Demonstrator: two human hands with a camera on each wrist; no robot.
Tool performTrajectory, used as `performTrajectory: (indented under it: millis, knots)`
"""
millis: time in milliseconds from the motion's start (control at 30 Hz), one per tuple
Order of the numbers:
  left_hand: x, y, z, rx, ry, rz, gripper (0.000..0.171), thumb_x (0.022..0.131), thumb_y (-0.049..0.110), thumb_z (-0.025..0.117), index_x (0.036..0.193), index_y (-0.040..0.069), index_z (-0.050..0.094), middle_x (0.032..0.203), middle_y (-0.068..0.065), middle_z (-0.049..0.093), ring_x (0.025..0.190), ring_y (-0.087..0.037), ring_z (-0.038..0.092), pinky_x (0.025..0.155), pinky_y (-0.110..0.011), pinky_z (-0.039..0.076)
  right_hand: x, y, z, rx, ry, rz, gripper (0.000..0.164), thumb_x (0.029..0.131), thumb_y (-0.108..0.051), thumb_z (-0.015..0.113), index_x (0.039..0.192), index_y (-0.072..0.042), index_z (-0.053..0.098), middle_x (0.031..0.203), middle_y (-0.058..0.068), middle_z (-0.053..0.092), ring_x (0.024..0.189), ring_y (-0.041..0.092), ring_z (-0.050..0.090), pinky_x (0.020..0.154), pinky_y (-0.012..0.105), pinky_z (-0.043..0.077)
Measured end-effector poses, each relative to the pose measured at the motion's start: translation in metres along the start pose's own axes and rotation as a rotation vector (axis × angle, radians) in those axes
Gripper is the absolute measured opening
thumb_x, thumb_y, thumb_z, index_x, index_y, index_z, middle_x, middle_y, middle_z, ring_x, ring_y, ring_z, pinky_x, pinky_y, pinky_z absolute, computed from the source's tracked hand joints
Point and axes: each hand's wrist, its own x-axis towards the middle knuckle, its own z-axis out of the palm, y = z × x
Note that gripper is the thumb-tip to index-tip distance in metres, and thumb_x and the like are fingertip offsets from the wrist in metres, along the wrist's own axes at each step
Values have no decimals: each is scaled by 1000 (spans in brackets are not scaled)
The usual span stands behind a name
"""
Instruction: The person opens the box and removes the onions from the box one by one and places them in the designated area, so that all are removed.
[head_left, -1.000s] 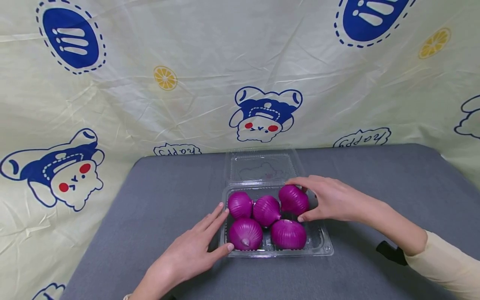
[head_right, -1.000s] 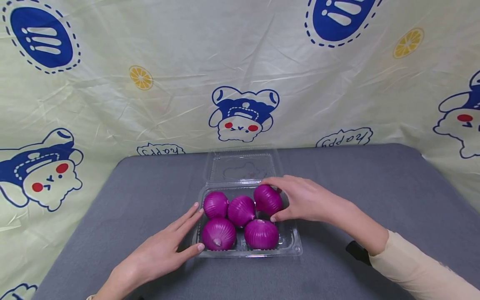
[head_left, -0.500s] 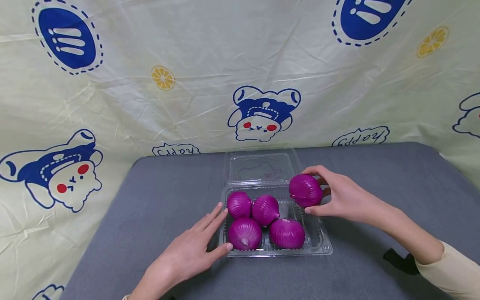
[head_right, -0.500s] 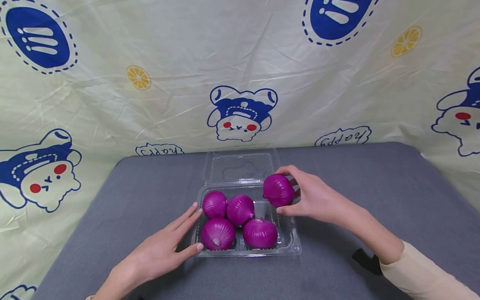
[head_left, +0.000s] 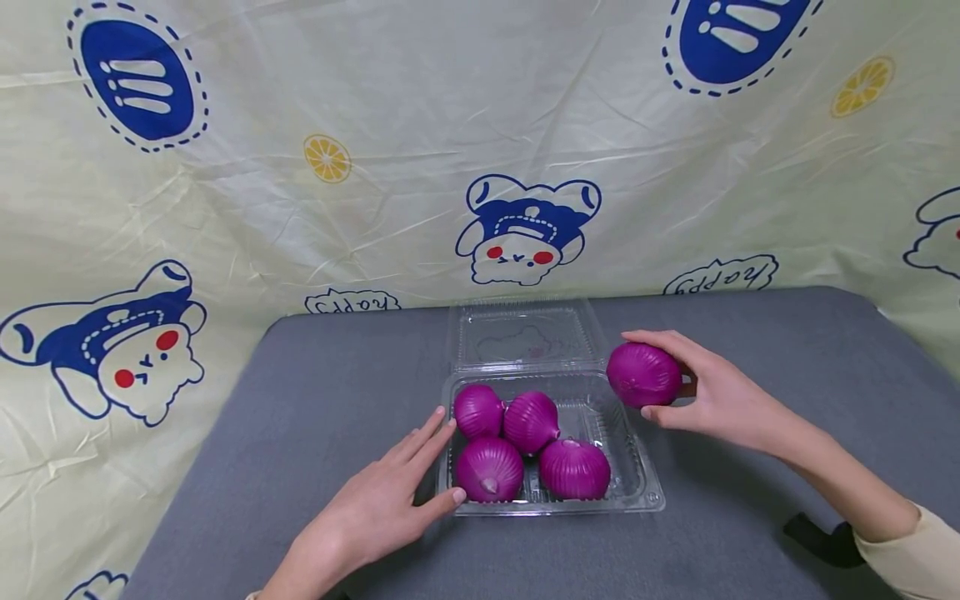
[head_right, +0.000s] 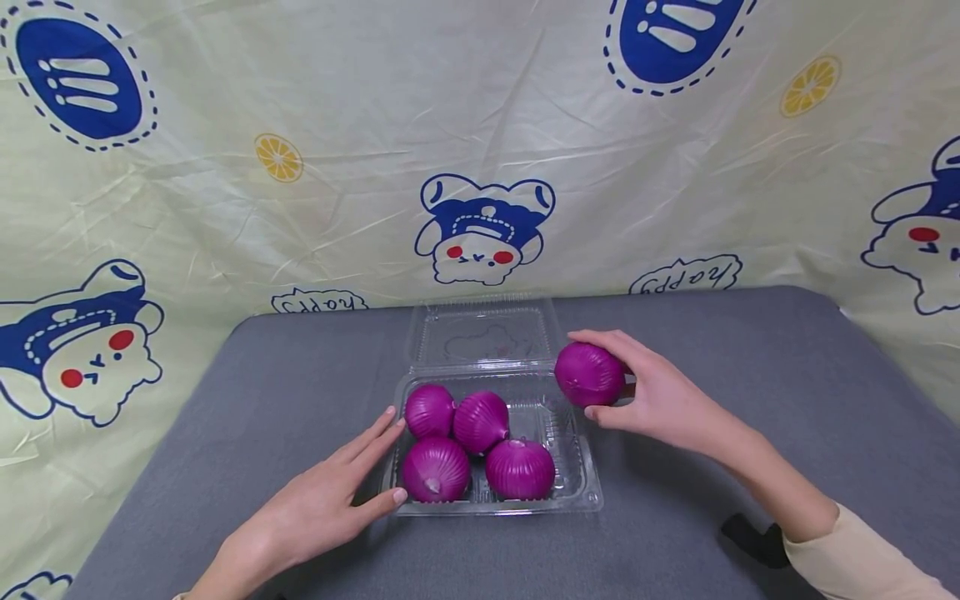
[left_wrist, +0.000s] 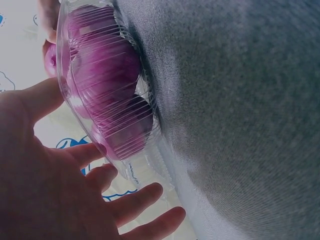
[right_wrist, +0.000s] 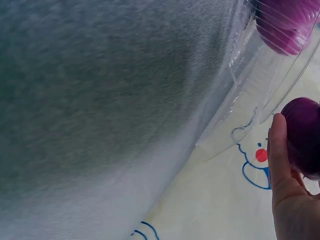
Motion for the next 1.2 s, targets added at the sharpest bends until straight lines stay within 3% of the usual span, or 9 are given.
performTrajectory:
  millis: [433, 667, 833, 1000, 1200]
  knots:
    - [1, 0, 0, -3, -9, -9, 79, 90, 72, 46, 157, 39, 20, 162, 19, 10, 145, -22, 25, 105, -56, 37, -7, 27, -12, -131, 30, 162, 76, 74, -38, 87, 138, -18, 50, 122, 14, 59, 99, 32, 61, 68, 32, 55]
    - [2, 1, -1, -1, -13, -12, 79, 90, 72, 46, 157, 39, 20, 162, 19, 9, 146, -23, 25, 104, -56, 37, -9, 48, -16, -163, -19, 195, 80, 75, -40, 86, 137, -7, 49, 119, 20, 61, 100, 33, 61, 71, 33, 53]
    - [1, 1, 0, 0, -13, -9, 79, 90, 72, 46, 157, 39, 20, 162, 19, 9, 146, -23, 24, 104, -56, 37, -10, 61, -19, -139, -46, 224, 73, 79, -38, 83, 133, -3, 50, 116, 18, 61, 99, 32, 60, 70, 31, 53]
    - [1, 1, 0, -1, -12, -3, 79, 90, 72, 45, 157, 40, 19, 162, 20, 8, 146, -22, 24, 105, -55, 37, -12, 64, -21, -151, -59, 276, 66, 86, -39, 75, 132, 1, 50, 116, 19, 60, 97, 30, 59, 70, 34, 52]
    - [1, 0, 0, -3, -8, -8, 79, 90, 72, 46, 157, 40, 20, 161, 21, 8, 146, -23, 24, 105, -56, 36, -14, 59, -19, -188, -81, 262, 80, 84, -43, 77, 141, 0, 42, 129, 24, 50, 103, 35, 55, 71, 38, 52]
